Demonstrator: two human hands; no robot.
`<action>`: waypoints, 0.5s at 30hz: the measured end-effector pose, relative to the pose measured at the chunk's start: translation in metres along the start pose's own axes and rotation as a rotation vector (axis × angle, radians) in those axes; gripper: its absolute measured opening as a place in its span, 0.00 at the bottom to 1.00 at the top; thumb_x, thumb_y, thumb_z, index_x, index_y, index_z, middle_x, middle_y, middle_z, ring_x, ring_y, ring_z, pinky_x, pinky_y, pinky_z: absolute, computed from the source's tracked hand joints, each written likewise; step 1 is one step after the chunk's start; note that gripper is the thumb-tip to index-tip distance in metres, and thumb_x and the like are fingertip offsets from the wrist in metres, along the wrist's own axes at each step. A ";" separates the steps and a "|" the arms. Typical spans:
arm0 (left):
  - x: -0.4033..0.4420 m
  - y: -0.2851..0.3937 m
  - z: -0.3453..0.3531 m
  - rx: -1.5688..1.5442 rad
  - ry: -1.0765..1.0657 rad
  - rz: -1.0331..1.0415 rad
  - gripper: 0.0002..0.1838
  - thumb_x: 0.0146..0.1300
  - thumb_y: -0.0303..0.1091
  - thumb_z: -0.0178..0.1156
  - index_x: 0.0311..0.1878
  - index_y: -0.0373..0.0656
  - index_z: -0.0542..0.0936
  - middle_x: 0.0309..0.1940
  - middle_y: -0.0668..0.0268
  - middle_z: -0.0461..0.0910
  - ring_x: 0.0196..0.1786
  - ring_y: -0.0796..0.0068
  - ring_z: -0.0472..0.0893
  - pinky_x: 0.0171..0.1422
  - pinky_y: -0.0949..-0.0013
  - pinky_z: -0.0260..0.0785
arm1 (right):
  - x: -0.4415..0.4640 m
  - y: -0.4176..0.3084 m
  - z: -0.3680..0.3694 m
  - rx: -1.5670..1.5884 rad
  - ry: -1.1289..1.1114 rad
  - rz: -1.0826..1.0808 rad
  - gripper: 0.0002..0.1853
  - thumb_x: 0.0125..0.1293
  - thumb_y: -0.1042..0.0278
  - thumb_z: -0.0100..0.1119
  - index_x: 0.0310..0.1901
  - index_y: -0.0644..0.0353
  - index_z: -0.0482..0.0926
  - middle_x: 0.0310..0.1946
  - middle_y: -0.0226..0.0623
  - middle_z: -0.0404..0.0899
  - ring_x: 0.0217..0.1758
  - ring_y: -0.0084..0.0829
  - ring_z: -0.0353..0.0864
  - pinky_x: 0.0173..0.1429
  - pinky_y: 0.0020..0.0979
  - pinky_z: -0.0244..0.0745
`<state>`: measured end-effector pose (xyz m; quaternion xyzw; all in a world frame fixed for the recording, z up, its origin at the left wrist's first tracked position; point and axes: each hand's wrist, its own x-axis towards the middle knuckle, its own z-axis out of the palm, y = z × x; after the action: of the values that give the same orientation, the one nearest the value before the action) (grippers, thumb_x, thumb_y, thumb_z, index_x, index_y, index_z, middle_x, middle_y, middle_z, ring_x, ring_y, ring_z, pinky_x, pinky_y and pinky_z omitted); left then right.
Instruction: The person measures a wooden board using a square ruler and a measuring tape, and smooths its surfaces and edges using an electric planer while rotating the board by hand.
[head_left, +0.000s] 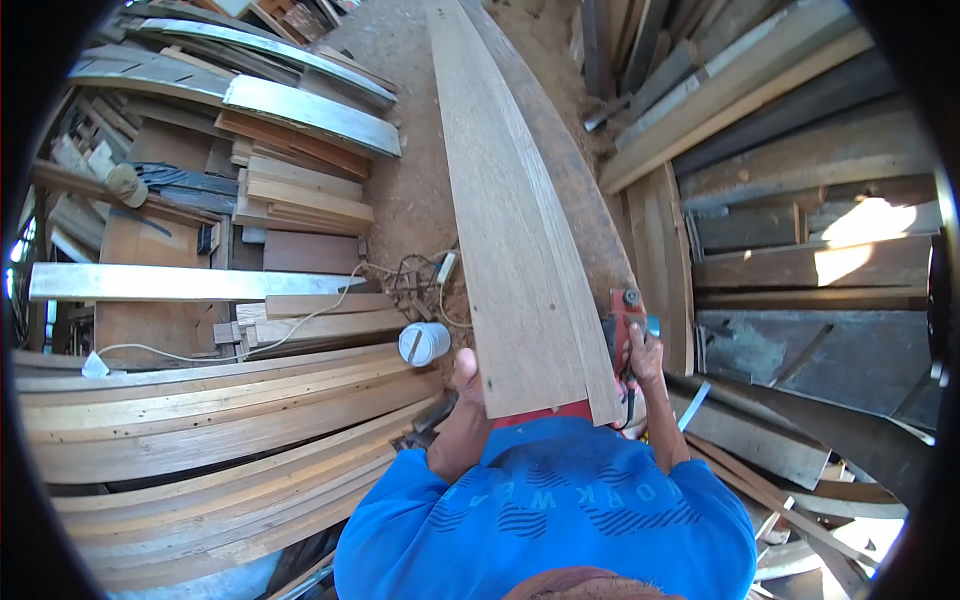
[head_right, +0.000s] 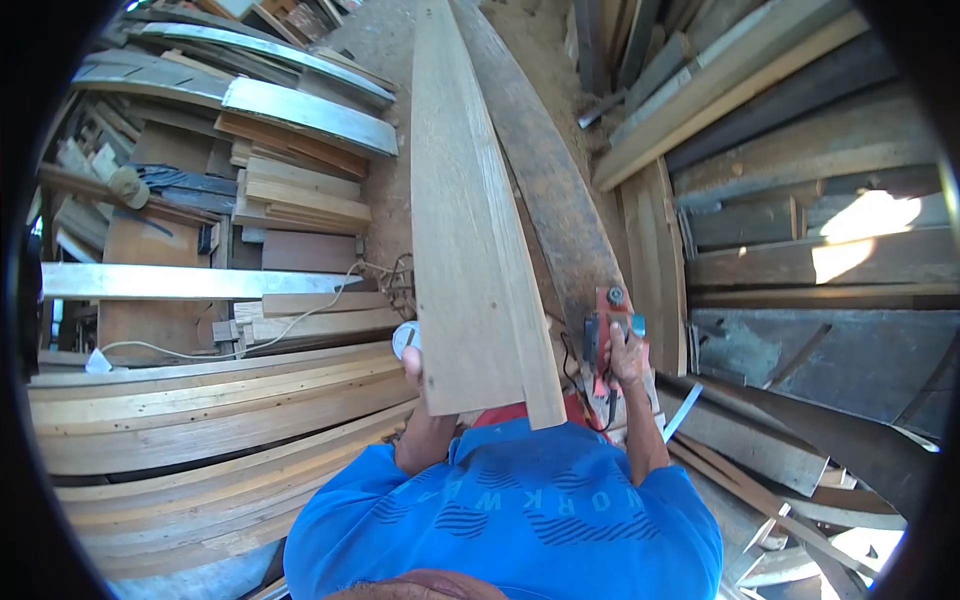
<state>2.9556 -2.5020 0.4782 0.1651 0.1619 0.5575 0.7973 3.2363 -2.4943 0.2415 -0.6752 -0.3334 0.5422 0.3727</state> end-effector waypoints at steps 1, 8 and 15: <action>0.010 0.008 0.014 -0.115 -0.079 0.008 0.63 0.51 0.72 0.67 0.80 0.46 0.50 0.78 0.45 0.50 0.77 0.37 0.56 0.75 0.32 0.57 | -0.001 -0.001 0.005 0.055 0.000 0.022 0.20 0.75 0.47 0.54 0.37 0.59 0.77 0.21 0.28 0.74 0.18 0.19 0.73 0.21 0.25 0.68; 0.060 0.041 0.083 -0.451 -0.482 0.100 0.59 0.54 0.70 0.67 0.80 0.52 0.50 0.79 0.45 0.48 0.78 0.32 0.51 0.75 0.26 0.54 | 0.016 0.016 0.023 0.159 0.012 -0.050 0.16 0.75 0.50 0.56 0.48 0.54 0.72 0.20 0.27 0.74 0.16 0.20 0.72 0.19 0.25 0.69; 0.081 0.076 0.152 -0.563 -0.647 0.158 0.54 0.54 0.67 0.69 0.77 0.48 0.57 0.73 0.46 0.61 0.75 0.46 0.65 0.78 0.35 0.58 | 0.015 0.017 0.032 0.173 0.053 -0.011 0.18 0.71 0.44 0.59 0.37 0.51 0.74 0.20 0.27 0.74 0.17 0.24 0.74 0.20 0.28 0.71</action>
<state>2.9858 -2.4136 0.6411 0.1195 -0.2678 0.5588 0.7757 3.2082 -2.4851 0.2152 -0.6526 -0.2792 0.5489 0.4414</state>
